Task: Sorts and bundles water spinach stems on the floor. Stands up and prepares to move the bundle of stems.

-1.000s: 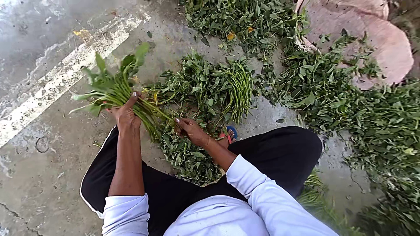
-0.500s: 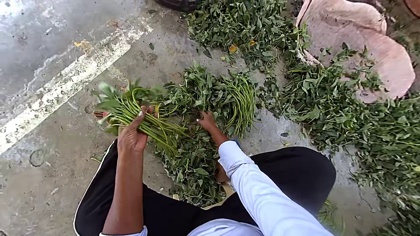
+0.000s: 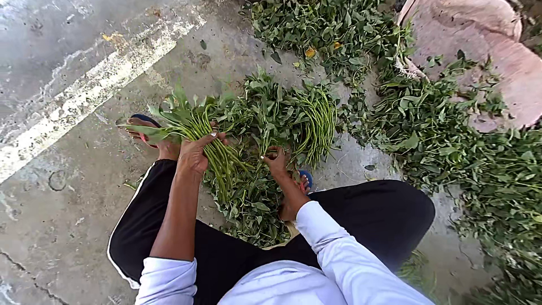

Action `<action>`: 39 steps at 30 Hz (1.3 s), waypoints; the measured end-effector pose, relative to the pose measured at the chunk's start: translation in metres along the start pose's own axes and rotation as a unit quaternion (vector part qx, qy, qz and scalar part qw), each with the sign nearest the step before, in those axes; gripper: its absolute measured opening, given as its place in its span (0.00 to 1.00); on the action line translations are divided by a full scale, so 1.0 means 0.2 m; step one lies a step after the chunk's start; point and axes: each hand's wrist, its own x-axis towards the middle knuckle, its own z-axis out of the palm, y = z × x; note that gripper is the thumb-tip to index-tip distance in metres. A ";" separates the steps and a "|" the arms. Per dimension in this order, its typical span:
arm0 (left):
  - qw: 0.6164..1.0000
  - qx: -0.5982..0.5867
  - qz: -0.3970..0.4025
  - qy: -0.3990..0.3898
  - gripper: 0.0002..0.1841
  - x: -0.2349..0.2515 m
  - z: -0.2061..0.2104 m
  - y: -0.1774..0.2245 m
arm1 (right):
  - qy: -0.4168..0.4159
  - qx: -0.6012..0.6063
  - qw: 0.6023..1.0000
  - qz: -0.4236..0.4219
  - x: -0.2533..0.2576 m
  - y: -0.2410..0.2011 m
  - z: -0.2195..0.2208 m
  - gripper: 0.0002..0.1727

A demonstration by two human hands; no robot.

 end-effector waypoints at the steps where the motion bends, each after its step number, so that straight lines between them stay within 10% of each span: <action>1: 1.000 0.012 -0.006 0.012 0.17 0.02 -0.01 -0.02 | -0.020 0.042 0.998 0.050 -0.03 0.01 0.03 0.34; 24: 0.996 0.062 -0.070 0.005 0.16 -0.03 0.07 -0.25 | 0.035 -0.196 0.879 -0.434 -0.43 -0.36 0.09 0.20; 30: 0.993 0.116 -0.024 0.016 0.27 -0.04 0.07 -0.25 | -0.053 -0.212 0.919 -0.329 -0.43 -0.31 0.02 0.23; 39: 0.974 0.222 0.029 -0.037 0.25 -0.09 0.11 -0.34 | -0.113 0.120 0.985 -0.057 -0.39 -0.52 0.03 0.20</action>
